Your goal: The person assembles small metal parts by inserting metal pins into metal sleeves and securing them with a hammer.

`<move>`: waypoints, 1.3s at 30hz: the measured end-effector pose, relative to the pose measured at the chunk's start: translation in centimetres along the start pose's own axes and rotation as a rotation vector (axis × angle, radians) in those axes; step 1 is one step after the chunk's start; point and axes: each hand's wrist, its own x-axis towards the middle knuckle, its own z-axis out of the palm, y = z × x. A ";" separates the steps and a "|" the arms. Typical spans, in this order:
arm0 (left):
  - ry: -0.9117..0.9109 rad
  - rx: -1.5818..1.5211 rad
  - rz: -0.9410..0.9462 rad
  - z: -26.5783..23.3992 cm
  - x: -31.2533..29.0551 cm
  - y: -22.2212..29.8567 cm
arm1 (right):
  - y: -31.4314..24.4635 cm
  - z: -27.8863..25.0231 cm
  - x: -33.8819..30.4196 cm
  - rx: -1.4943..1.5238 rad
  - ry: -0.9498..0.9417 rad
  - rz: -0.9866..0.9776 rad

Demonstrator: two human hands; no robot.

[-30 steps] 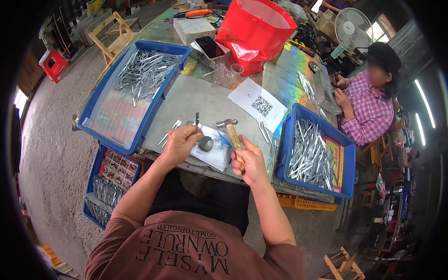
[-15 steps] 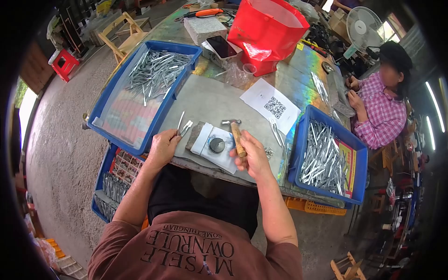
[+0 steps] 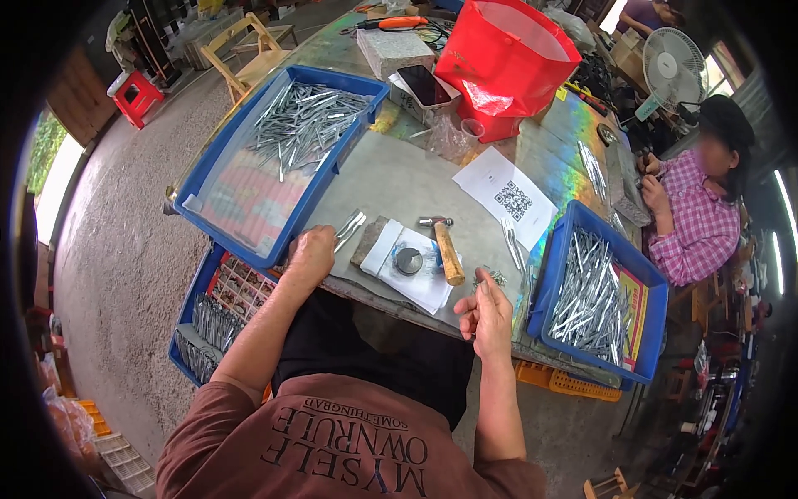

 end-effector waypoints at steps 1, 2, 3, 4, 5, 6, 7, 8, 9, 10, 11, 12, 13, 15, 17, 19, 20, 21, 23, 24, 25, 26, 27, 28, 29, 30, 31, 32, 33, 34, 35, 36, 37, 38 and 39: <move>0.002 0.003 -0.003 0.1 -0.1 -0.1 | 0.2 0.0 -0.1 0.020 -0.009 -0.007; 0.018 0.009 0.003 0.2 -0.2 -0.2 | 0.3 0.1 -0.3 0.040 -0.019 -0.015; 0.033 0.015 0.009 0.2 -0.4 -0.3 | 0.4 0.1 -0.4 0.042 -0.025 -0.015; 0.035 0.017 0.006 0.1 -0.5 -0.4 | 0.6 0.1 -0.4 0.056 -0.028 -0.018; 0.052 0.013 0.043 0.0 -0.8 -0.3 | 0.7 0.1 -0.5 0.071 -0.031 -0.020; 0.069 0.010 0.079 -0.2 -1.0 -0.3 | 0.8 0.2 -0.5 0.072 -0.038 -0.021; 0.075 0.012 0.073 -1.0 -1.2 0.2 | 0.8 0.2 -0.6 0.079 -0.036 -0.030; 0.106 -0.027 0.096 -2.1 -1.5 1.1 | 0.8 0.1 -0.7 0.087 -0.030 -0.038; 0.137 -0.066 0.119 -3.2 -1.7 1.6 | 1.0 -0.1 -0.7 0.086 -0.035 -0.039; 0.142 -0.086 0.115 -4.2 -1.5 1.6 | 1.1 -0.2 -0.8 0.087 -0.025 -0.050; 0.146 -0.084 0.110 -5.0 -1.1 1.3 | 1.2 -0.3 -0.8 0.088 -0.012 -0.060; 0.265 -0.161 0.139 -5.7 -0.4 0.7 | 1.3 -0.3 -1.0 0.082 0.011 -0.078; 0.385 -0.240 0.169 -6.5 0.4 0.1 | 1.4 -0.4 -1.1 0.079 0.006 -0.081; 0.334 -0.236 0.070 -7.8 2.5 -1.8 | 1.8 -0.6 -1.3 0.081 0.019 -0.082; 0.283 -0.235 -0.031 -8.4 4.5 -4.1 | 1.8 -0.4 -1.5 0.070 0.011 -0.077; 0.151 -0.277 -0.012 -7.0 6.7 -6.5 | 2.3 -0.5 -1.6 0.064 0.013 -0.065; 0.157 -0.281 -0.016 -6.6 7.4 -6.9 | 2.6 -0.4 -1.6 0.065 0.013 -0.061; -0.001 -0.251 0.009 -6.2 8.1 -7.2 | 2.7 -0.3 -1.6 0.059 0.008 -0.063; -0.154 -0.227 0.031 -4.8 9.1 -7.8 | 2.9 0.0 -1.7 0.045 0.028 -0.043; -0.173 -0.176 0.053 -3.8 9.5 -8.3 | 2.9 0.1 -1.7 0.039 0.022 -0.038; -0.197 -0.128 0.079 -3.4 9.7 -8.2 | 2.9 0.2 -1.8 0.033 0.020 -0.039; -0.195 -0.134 0.076 -3.2 9.8 -8.3 | 2.8 0.2 -1.8 0.036 0.021 -0.031; -0.186 -0.106 0.069 -3.0 9.8 -8.3 | 2.8 0.3 -1.9 0.040 0.022 -0.023; -0.179 -0.077 0.063 -2.9 9.8 -8.2 | 2.8 0.3 -1.9 0.036 0.019 -0.023; -0.177 -0.080 0.059 -2.8 9.7 -8.1 | 2.8 0.2 -1.9 0.034 0.027 -0.018; -0.162 -0.081 0.040 -2.7 9.6 -7.9 | 2.8 0.2 -1.9 0.033 0.035 -0.013; -0.147 -0.082 0.022 -2.6 9.5 -7.9 | 2.9 0.2 -1.8 0.031 0.032 -0.014; -0.145 -0.083 0.020 -2.6 9.6 -7.9 | 2.9 0.3 -1.8 0.030 0.031 -0.015; -0.170 -0.081 0.029 -2.6 9.7 -8.0 | 3.0 0.3 -1.8 0.030 0.031 -0.017; -0.195 -0.079 0.036 -2.8 9.7 -8.2 | 3.1 0.3 -1.8 0.030 0.026 -0.018; -0.191 -0.079 0.032 -2.6 10.2 -8.8 | 3.3 0.3 -1.8 0.020 0.026 -0.021; -0.117 -0.054 -0.048 -2.3 11.0 -9.9 | 3.3 0.3 -1.9 0.010 0.026 -0.025; -0.045 -0.029 -0.128 -2.5 11.5 -10.6 | 3.3 0.3 -1.9 0.009 0.022 -0.025; 0.041 -0.092 -0.220 -2.7 11.8 -11.3 | 3.3 0.3 -2.0 -0.001 0.026 -0.020; 0.044 -0.093 -0.222 -2.7 12.1 -11.9 | 3.3 0.3 -2.1 -0.010 0.030 -0.015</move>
